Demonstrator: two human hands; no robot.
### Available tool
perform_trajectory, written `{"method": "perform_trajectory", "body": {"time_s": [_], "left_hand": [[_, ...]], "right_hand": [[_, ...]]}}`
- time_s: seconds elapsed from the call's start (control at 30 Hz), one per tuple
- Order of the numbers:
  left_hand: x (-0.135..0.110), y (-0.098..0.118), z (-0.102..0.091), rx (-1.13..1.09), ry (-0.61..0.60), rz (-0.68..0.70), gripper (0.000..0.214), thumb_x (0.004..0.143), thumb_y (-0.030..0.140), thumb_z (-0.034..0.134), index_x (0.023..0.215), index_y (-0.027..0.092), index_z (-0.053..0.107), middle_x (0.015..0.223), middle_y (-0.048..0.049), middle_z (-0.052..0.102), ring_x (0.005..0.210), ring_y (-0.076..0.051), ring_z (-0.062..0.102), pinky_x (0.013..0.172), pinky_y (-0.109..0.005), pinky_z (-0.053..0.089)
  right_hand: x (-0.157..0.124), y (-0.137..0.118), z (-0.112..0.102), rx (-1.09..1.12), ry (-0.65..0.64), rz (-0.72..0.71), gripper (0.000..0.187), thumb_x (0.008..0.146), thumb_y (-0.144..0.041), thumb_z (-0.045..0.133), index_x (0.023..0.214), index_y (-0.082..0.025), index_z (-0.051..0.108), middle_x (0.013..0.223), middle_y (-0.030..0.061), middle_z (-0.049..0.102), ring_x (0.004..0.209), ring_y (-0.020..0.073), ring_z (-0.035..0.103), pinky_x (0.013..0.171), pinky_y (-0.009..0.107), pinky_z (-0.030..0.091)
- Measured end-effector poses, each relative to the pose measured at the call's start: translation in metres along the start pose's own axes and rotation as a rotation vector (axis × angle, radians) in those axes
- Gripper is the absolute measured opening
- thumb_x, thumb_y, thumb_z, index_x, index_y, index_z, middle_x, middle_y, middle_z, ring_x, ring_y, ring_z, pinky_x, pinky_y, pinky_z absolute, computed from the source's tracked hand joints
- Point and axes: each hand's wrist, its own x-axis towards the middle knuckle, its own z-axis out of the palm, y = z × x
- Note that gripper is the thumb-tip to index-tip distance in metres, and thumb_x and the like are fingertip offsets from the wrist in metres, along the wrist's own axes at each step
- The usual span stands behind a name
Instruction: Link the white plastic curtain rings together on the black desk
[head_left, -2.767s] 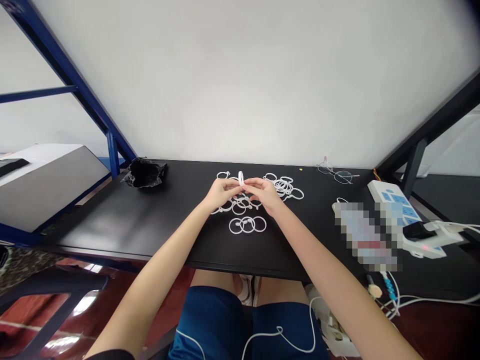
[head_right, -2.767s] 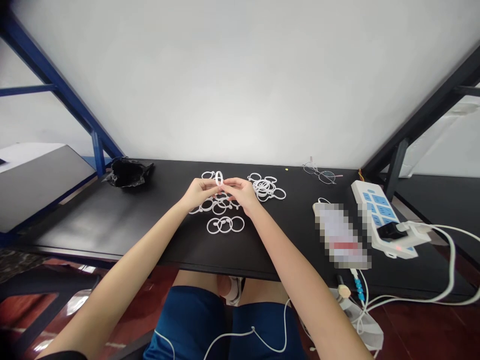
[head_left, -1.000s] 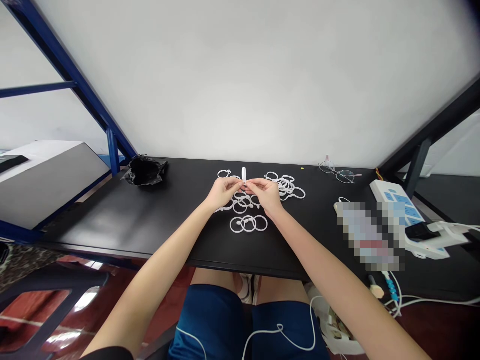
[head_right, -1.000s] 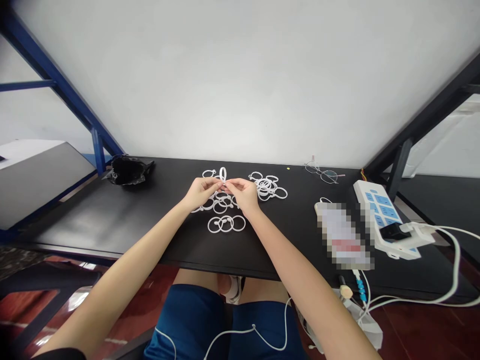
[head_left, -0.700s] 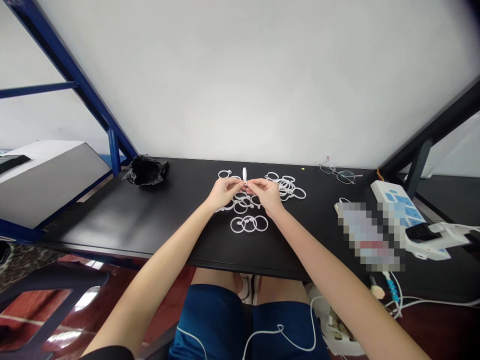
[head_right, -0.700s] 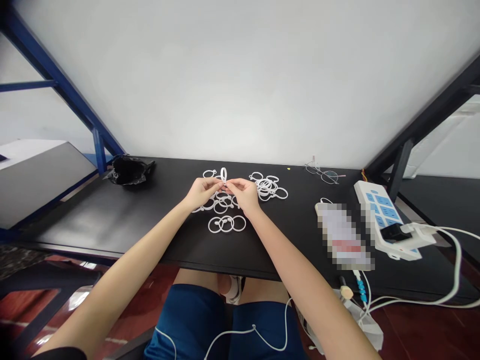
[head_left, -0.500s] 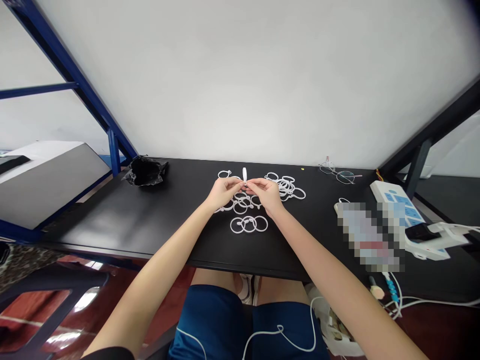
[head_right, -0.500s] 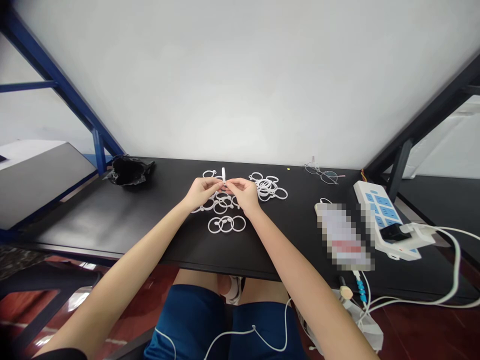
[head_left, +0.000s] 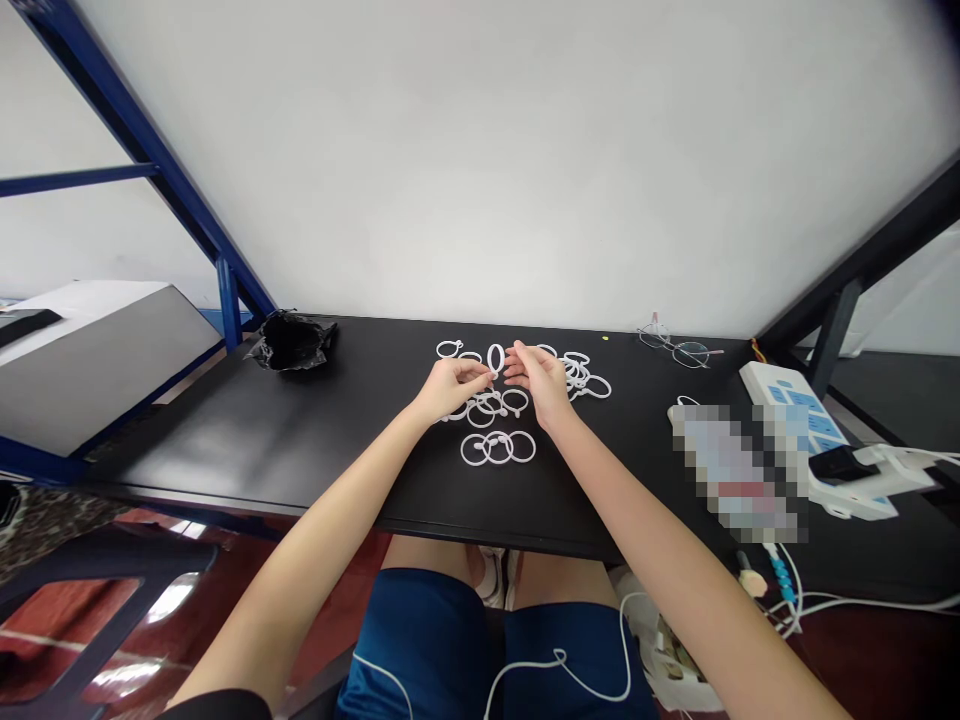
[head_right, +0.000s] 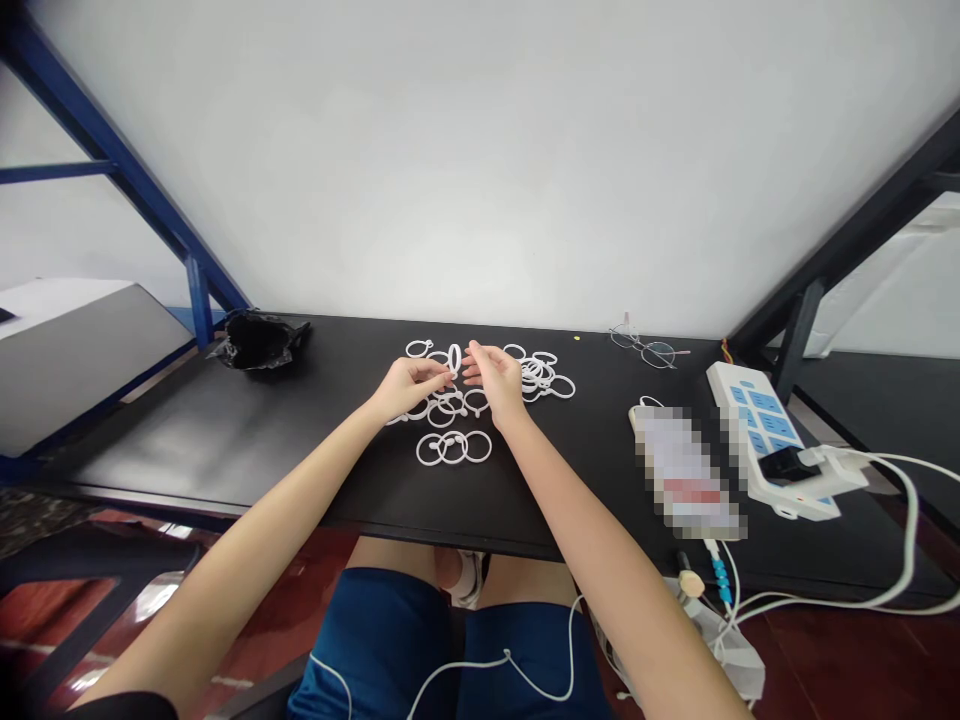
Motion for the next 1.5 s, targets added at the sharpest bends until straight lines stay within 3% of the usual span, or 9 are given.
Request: {"method": "perform_trajectory", "body": {"time_s": [0.17,0.43,0.6,0.7,0.8,0.93,1.07,1.3,1.5], "left_hand": [[-0.001,0.004,0.002,0.059,-0.033,0.014,0.029,0.079,0.041,0.067,0.083,0.013,0.073,0.076,-0.0064,0.074,0.068,-0.017,0.067,0.066,-0.026,0.053],[-0.003,0.007,0.002,0.13,-0.029,0.016,0.029,0.079,0.043,0.066,0.081,0.015,0.073,0.074,-0.0046,0.073,0.06,-0.013,0.062,0.057,-0.023,0.047],[0.002,-0.002,-0.01,0.181,0.167,0.016,0.026,0.084,0.038,0.059,0.087,0.016,0.071,0.08,-0.0046,0.073,0.071,-0.015,0.066,0.069,-0.025,0.051],[0.005,-0.014,-0.017,0.394,0.258,0.042,0.02,0.084,0.031,0.057,0.084,0.017,0.07,0.081,-0.0044,0.071,0.073,-0.016,0.065,0.074,-0.028,0.051],[0.006,-0.022,-0.019,0.562,0.21,0.084,0.017,0.083,0.026,0.056,0.083,0.018,0.07,0.087,-0.0056,0.07,0.081,-0.019,0.064,0.08,-0.031,0.05],[0.005,-0.025,-0.016,0.583,0.1,0.091,0.018,0.083,0.023,0.054,0.087,0.018,0.071,0.094,-0.0067,0.069,0.092,-0.021,0.064,0.088,-0.034,0.05],[0.004,-0.025,-0.014,0.58,0.106,0.129,0.019,0.085,0.023,0.053,0.091,0.018,0.07,0.102,-0.0082,0.067,0.099,-0.021,0.062,0.093,-0.036,0.049],[0.004,-0.028,-0.012,0.603,0.046,0.178,0.022,0.087,0.029,0.053,0.098,0.019,0.07,0.111,-0.0067,0.069,0.111,-0.024,0.059,0.102,-0.041,0.045],[0.004,-0.029,-0.011,0.637,-0.005,0.169,0.025,0.087,0.032,0.054,0.094,0.018,0.073,0.118,-0.0089,0.067,0.113,-0.025,0.059,0.103,-0.041,0.045]], "right_hand": [[-0.003,-0.002,0.0,-0.027,0.001,-0.015,0.031,0.066,-0.043,0.077,0.083,-0.019,0.069,0.075,-0.0001,0.067,0.06,0.0094,0.06,0.049,0.019,0.05],[0.0,0.001,-0.002,-0.086,0.015,-0.048,0.025,0.064,-0.035,0.076,0.079,-0.015,0.069,0.073,0.0039,0.069,0.054,0.0095,0.056,0.041,0.019,0.044],[0.004,0.005,-0.008,-0.257,0.049,-0.145,0.024,0.07,-0.038,0.071,0.079,-0.015,0.069,0.07,0.0055,0.071,0.051,0.0119,0.058,0.044,0.023,0.048],[0.005,0.009,-0.012,-0.442,0.014,-0.25,0.021,0.074,-0.036,0.067,0.075,-0.015,0.07,0.065,0.0056,0.07,0.048,0.0139,0.059,0.048,0.026,0.05],[0.005,0.012,-0.015,-0.593,-0.018,-0.307,0.016,0.077,-0.03,0.063,0.071,-0.016,0.069,0.065,0.0053,0.07,0.051,0.0164,0.062,0.053,0.029,0.052],[0.006,0.014,-0.017,-0.744,-0.038,-0.319,0.014,0.078,-0.024,0.06,0.068,-0.018,0.068,0.063,0.0038,0.069,0.056,0.0175,0.064,0.06,0.03,0.052],[0.006,0.013,-0.019,-0.868,-0.041,-0.343,0.013,0.079,-0.021,0.059,0.069,-0.018,0.067,0.067,0.0032,0.069,0.061,0.0174,0.064,0.065,0.03,0.05],[0.005,0.013,-0.02,-0.952,-0.051,-0.312,0.01,0.078,-0.019,0.059,0.073,-0.018,0.068,0.074,0.0029,0.072,0.067,0.0174,0.065,0.071,0.03,0.049],[0.003,0.011,-0.019,-1.021,-0.04,-0.292,0.01,0.08,-0.02,0.059,0.076,-0.019,0.068,0.08,0.0032,0.073,0.078,0.0195,0.067,0.076,0.031,0.049]]}}
